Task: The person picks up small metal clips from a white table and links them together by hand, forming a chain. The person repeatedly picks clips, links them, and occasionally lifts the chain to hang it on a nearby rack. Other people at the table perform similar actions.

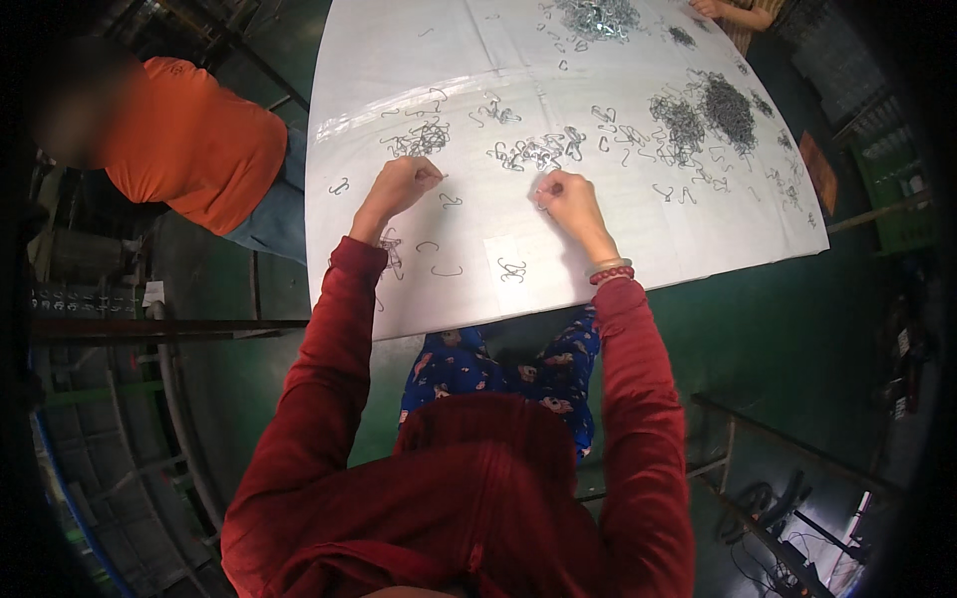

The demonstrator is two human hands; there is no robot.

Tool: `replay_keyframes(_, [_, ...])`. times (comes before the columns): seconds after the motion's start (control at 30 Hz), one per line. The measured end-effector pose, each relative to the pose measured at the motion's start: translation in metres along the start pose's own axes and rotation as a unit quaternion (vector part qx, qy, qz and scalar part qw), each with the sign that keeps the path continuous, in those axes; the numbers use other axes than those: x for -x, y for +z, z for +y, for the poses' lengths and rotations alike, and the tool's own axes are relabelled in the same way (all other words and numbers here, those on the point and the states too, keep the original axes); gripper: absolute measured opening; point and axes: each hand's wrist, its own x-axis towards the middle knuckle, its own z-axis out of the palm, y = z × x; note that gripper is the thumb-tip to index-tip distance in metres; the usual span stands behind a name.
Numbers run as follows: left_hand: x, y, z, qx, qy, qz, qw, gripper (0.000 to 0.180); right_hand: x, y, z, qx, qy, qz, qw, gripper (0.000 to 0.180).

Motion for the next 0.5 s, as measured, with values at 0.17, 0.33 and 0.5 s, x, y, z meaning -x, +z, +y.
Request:
replay_keyframes(0.17, [0.023, -0.006, 0.019, 0.087, -0.011, 0.016, 0.996, 0.018, -0.002, -0.01, 0.006, -0.252, 0.08, -0.015, 0.964, 0.008])
replay_keyframes(0.33, [0.04, 0.01, 0.04, 0.19, 0.019, 0.012, 0.982, 0.018, 0.002, -0.018, 0.016, -0.171, 0.101, 0.018, 0.98, 0.013])
replay_keyframes(0.5, [0.059, 0.027, 0.064, 0.301, -0.006, -0.018, 0.954, 0.019, 0.037, -0.017, 0.023, 0.143, 0.009, 0.037, 0.989, 0.039])
